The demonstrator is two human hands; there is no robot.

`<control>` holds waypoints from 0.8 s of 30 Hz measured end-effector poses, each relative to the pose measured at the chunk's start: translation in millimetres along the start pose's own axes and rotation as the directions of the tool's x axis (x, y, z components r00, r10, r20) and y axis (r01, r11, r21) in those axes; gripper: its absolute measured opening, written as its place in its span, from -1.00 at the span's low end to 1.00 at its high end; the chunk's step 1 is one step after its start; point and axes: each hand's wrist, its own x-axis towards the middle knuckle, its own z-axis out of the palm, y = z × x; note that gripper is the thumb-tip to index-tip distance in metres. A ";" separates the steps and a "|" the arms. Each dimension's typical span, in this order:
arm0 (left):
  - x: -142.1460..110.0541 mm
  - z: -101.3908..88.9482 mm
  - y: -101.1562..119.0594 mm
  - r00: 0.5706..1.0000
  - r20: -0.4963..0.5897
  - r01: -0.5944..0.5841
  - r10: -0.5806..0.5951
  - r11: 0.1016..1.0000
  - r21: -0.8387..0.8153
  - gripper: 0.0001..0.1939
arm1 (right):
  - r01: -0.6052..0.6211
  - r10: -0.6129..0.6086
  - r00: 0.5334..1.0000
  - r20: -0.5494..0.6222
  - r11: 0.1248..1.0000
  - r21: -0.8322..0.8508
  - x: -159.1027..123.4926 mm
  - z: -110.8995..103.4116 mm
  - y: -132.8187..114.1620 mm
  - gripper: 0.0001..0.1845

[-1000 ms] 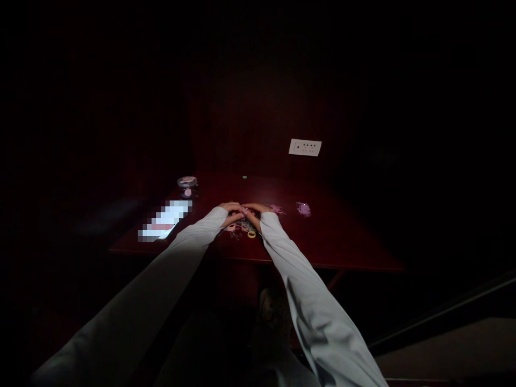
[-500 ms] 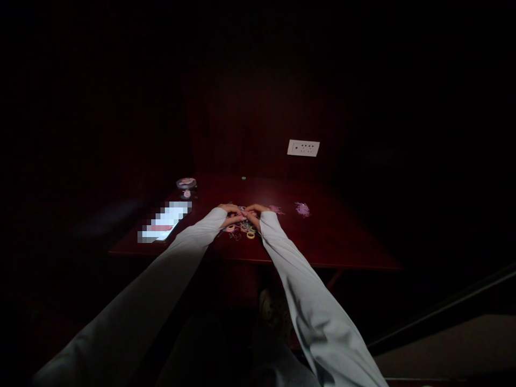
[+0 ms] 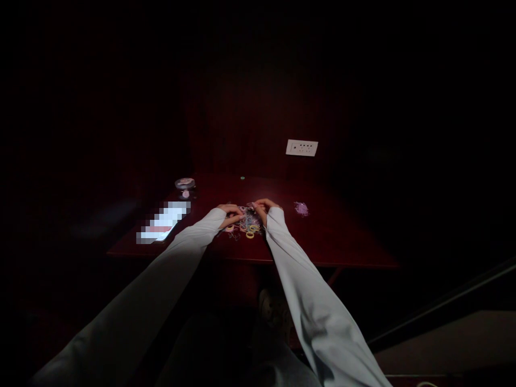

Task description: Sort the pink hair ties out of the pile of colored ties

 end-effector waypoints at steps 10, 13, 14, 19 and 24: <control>-2.2 -0.3 -2.1 0.999 0.008 -0.039 0.039 0.999 0.020 -0.82 | -0.085 0.064 0.990 -0.124 0.981 -0.176 16.4 -43.8 40.5 -0.42; -2.8 -1.8 -0.1 0.999 -0.001 -0.032 0.032 0.999 0.024 -0.81 | -0.111 0.064 0.977 -0.201 0.966 -0.233 20.5 -52.3 44.4 -0.36; -3.3 -2.7 1.0 1.000 -0.001 -0.030 0.031 0.999 0.026 -0.80 | -0.122 0.064 0.972 -0.228 0.961 -0.250 21.3 -54.6 44.2 -0.34; -5.8 -9.3 10.1 1.000 0.003 -0.009 0.008 0.999 0.045 -0.76 | -0.165 0.049 0.926 -0.373 0.944 -0.287 21.1 -60.6 39.4 -0.15; -7.2 -15.0 21.1 0.988 -0.127 0.102 -0.085 0.986 0.134 -0.76 | -0.131 0.033 0.946 -0.322 0.950 -0.285 20.3 -61.8 41.3 -0.17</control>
